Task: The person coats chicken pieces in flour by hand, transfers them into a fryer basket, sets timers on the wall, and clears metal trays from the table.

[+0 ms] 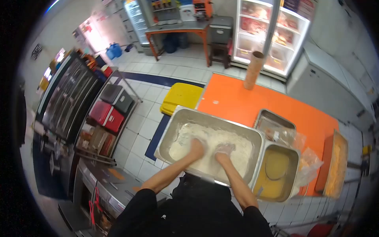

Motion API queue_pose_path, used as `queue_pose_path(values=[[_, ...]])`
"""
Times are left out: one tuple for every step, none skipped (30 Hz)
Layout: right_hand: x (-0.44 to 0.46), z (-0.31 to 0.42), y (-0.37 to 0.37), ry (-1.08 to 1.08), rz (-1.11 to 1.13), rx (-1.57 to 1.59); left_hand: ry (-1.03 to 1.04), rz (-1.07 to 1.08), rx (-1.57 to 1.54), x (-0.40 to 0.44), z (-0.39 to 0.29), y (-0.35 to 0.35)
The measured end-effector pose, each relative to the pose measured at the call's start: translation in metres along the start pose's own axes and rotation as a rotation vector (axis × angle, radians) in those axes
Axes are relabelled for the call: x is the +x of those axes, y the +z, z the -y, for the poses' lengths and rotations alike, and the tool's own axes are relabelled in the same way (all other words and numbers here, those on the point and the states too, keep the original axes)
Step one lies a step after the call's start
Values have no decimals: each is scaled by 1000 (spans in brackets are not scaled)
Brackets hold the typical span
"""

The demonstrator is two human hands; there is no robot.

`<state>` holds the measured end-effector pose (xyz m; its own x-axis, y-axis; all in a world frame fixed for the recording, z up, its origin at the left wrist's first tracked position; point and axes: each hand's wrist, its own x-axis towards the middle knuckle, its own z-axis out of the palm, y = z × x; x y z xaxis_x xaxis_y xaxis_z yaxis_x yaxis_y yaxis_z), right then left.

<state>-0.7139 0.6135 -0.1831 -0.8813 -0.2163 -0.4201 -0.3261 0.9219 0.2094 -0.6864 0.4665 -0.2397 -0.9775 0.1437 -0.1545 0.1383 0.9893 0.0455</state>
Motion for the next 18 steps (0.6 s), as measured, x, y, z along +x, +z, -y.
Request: queue_pose_path(values=[[5,8,-3,-40,-12,-14,4,-105,151,8,-12,22],[4,15,-1,-81,36,14,-13,-143,228,4,-13,25],[5,22,-1,-119,81,40,-33,-180,303,-1,-15,26],[3,24,-6,-155,71,16,-25,-105,101,-3,-9,-8],[-2,17,-18,-166,-6,79,-16,-51,-111,-5,-3,-46],[-11,10,-28,-180,-76,141,-61,-67,-132,-20,6,-76],[-18,7,-36,-199,-141,206,-96,-116,-177,-45,19,-105],[-17,8,-45,-244,-152,171,-138,-170,-215,-66,30,-136],[-14,16,-55,-316,-238,177,-200,-190,-224,-89,39,-170],[-13,34,-66,-403,-321,193,-244,-338,-348,-118,51,-203],[-21,57,-93,-468,-359,180,-319,-425,-393,-146,68,-217],[-34,80,-122,-545,-397,170,-389,-516,-441,-174,85,-231],[-40,104,-133,-753,-616,234,-470,-546,-412,-204,105,-236],[-50,135,-145,-973,-824,323,-561,-576,-378,-238,123,-241],[-78,172,-173,-1067,-681,439,-688,-603,-351,-277,138,-247],[-111,207,-203,-1164,-518,531,-747,-753,-285,-315,149,-253],[-148,244,-229,-1240,-435,424,-799,-897,-196,-358,162,-259],[-181,281,-242,-1305,-366,300,-925,-922,-153,-402,173,-262]])
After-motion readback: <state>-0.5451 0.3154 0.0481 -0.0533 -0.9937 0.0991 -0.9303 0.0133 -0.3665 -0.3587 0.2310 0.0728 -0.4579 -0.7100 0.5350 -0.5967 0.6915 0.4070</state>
